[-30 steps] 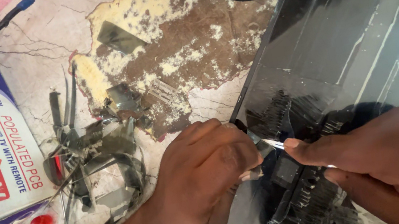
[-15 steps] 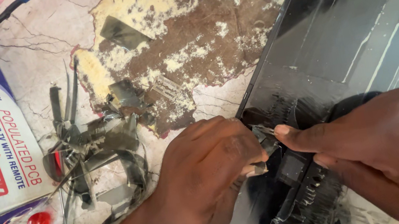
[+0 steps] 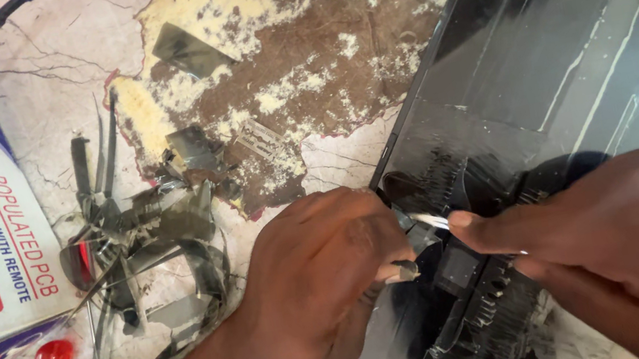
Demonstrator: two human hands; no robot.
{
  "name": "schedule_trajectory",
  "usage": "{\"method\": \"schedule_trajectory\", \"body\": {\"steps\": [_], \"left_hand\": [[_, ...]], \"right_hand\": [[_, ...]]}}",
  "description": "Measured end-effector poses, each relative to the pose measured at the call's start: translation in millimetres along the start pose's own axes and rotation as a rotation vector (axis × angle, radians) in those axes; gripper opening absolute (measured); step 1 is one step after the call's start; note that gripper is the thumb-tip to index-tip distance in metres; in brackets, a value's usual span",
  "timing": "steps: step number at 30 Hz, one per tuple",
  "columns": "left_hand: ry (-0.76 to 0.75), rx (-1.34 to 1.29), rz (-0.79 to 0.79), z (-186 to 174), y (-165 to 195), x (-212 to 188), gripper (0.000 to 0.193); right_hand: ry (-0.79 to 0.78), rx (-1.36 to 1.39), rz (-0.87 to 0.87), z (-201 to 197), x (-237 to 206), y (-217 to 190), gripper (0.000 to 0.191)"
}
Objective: The person uses a small blade to scrape adhesive tape residue off the back of a television panel, working along the panel edge and across its surface while holding the panel steady with the other hand. They reposition the panel and continue scraping residue from different areas.
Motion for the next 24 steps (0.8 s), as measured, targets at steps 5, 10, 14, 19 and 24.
{"method": "schedule_trajectory", "body": {"steps": [5, 10, 14, 19, 24], "left_hand": [[0.016, -0.016, 0.001, -1.6, 1.3, -0.6, 0.025], [0.005, 0.011, -0.001, 0.4, 2.0, 0.6, 0.025], [0.017, 0.0, 0.017, -2.1, 4.6, 3.8, 0.025], [0.004, -0.034, 0.005, -5.0, 6.8, 7.1, 0.023], [0.071, -0.014, 0.075, -9.8, 13.9, 10.3, 0.012]], "right_hand": [[-0.016, -0.012, -0.007, 4.3, -3.5, 5.3, 0.046], [-0.073, 0.0, 0.057, 10.4, -13.2, 22.3, 0.043], [-0.119, 0.014, 0.291, 11.4, -17.6, 39.3, 0.044], [-0.057, 0.034, 0.21, 2.8, 0.3, 17.0, 0.048], [-0.277, -0.132, 0.304, 6.3, 6.5, 13.5, 0.052]]}}
Point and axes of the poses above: each hand's wrist, its own x-axis towards the middle knuckle, its own z-axis out of the palm, y = z × x, the point moved 7 cm from there along x, towards the middle knuckle, and after that the axes turned 9 degrees about y, right-handed, at the moved point
